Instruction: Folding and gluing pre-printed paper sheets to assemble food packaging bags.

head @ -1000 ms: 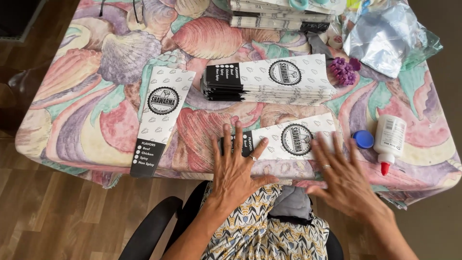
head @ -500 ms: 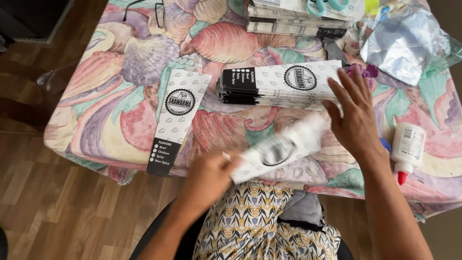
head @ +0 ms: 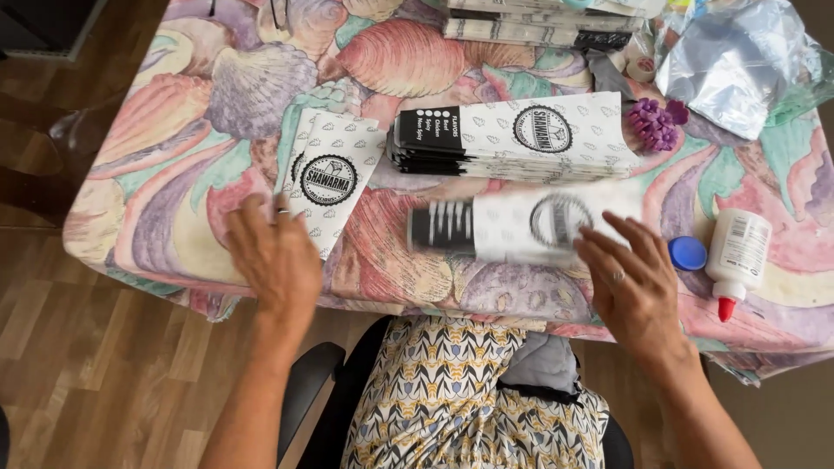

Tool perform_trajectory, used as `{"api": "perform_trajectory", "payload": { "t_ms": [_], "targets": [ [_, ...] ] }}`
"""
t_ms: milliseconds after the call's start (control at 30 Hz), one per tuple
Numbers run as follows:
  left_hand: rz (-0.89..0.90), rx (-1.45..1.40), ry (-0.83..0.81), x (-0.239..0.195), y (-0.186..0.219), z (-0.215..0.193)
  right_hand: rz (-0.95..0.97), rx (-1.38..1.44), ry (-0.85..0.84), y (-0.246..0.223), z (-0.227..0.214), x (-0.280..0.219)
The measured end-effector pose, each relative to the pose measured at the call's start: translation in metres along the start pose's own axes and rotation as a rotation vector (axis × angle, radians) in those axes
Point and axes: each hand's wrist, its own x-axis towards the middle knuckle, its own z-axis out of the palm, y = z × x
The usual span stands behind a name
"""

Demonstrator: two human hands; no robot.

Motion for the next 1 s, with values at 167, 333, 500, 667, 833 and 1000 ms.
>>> {"api": "perform_trajectory", "payload": {
  "t_ms": [167,333,500,667,833,1000],
  "targets": [
    [0.467,-0.655,-0.036,-0.007,0.087,-0.018,0.15,0.092,-0.152,-0.012,-0.027,-0.014],
    [0.733,-0.861,-0.16,-0.036,0.125,-0.018,0.355,0.002,0.078,0.047,-0.067,-0.044],
    [0.693,-0.691,-0.258,-0.057,0.131,-0.009,1.301,-0.001,-0.335,0.08,-0.097,-0.027],
    [0.662,-0.697,-0.328,-0.042,0.134,-0.014,1.387,0.469,0.044,0.091,-0.095,-0.06],
    [0.517,-0.827,-0.398,-0.029,0.14,-0.011,1.21,0.859,0.408,0.059,-0.099,-0.078],
    [0.426,-0.84,-0.422,-0.021,0.142,-0.012,0.904,0.997,0.469,0.033,-0.077,-0.086]
  ]
}}
